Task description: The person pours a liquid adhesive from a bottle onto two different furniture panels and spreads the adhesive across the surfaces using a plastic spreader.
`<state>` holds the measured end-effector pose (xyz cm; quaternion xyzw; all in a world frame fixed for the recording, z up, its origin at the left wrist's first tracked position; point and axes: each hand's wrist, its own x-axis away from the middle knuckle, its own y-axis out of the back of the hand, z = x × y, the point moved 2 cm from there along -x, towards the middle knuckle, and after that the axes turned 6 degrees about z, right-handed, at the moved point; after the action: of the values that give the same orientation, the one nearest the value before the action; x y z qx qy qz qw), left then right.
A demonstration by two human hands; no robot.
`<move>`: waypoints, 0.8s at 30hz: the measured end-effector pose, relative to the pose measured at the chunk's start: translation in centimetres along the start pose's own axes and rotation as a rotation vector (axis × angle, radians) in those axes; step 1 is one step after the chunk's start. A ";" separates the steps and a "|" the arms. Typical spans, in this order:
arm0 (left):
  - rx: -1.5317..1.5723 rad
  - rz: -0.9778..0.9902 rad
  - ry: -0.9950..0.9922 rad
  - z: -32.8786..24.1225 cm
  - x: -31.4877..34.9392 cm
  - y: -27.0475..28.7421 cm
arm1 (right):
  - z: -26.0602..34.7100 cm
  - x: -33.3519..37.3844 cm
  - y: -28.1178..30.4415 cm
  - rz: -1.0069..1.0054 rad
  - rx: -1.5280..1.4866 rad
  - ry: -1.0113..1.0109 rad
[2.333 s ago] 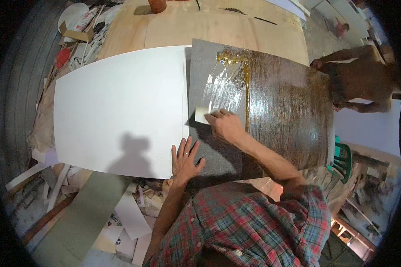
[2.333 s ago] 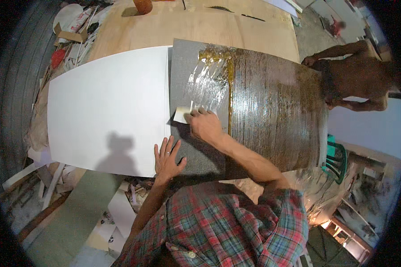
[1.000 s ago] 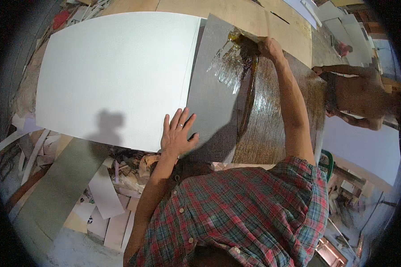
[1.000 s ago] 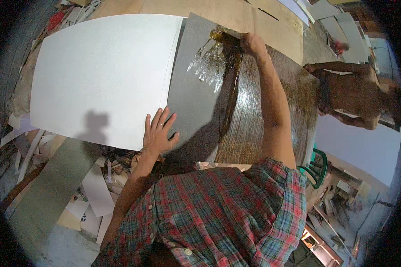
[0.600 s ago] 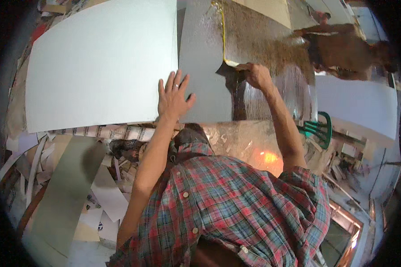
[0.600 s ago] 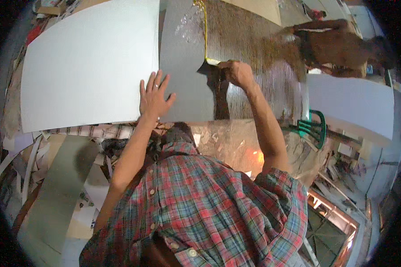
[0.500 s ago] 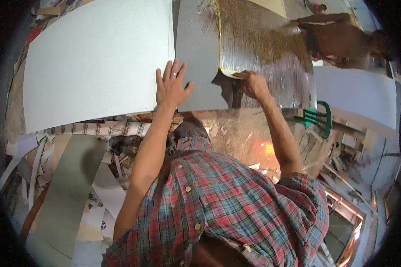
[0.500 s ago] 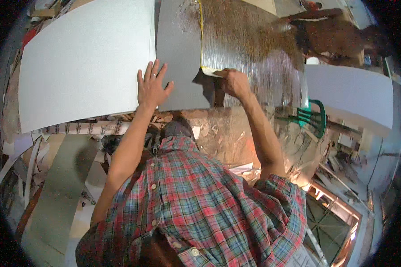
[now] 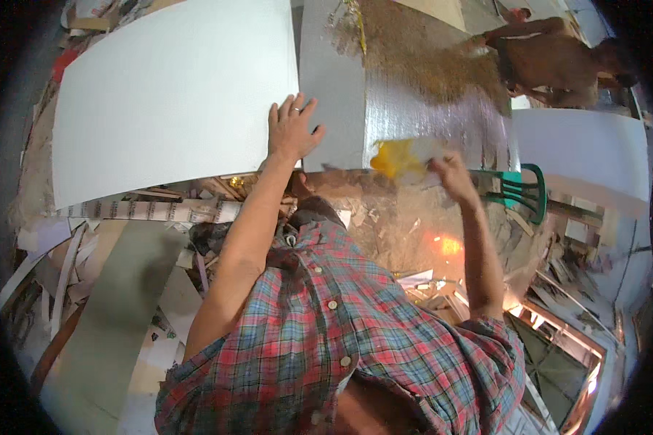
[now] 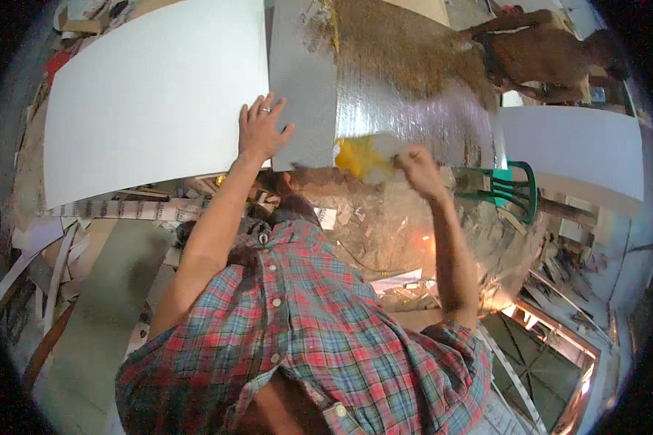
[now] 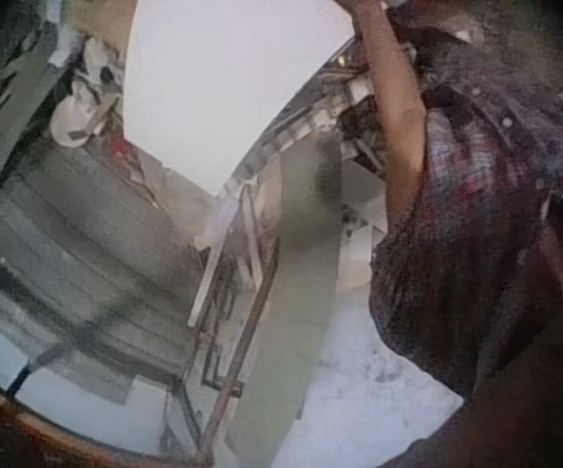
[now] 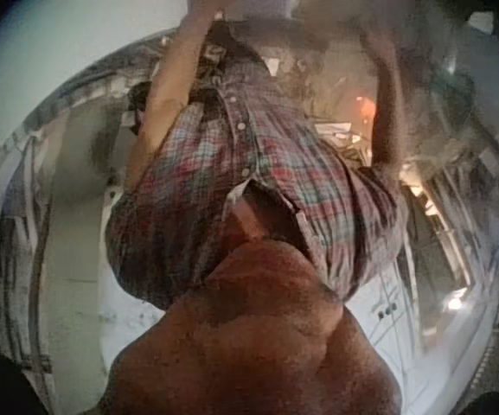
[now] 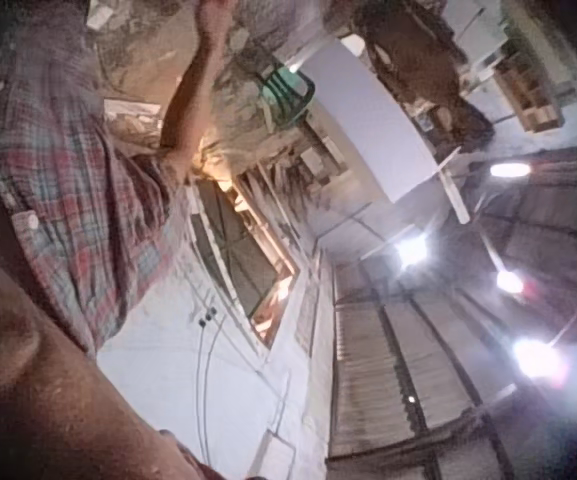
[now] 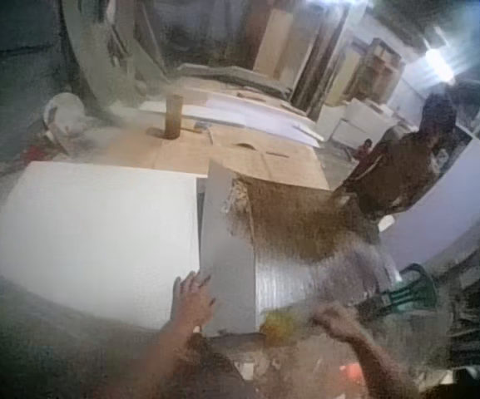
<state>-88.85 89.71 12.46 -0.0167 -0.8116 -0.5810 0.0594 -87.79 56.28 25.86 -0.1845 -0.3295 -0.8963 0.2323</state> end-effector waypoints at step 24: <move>0.050 0.135 -0.077 1.3 -3.0 -0.8 | 14.4 -40.8 1.9 -0.371 0.873 0.694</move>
<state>-86.02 90.75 10.92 -0.0922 -0.8247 -0.5540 0.0674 -50.53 76.80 17.38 0.2933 -0.5997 -0.7112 0.2205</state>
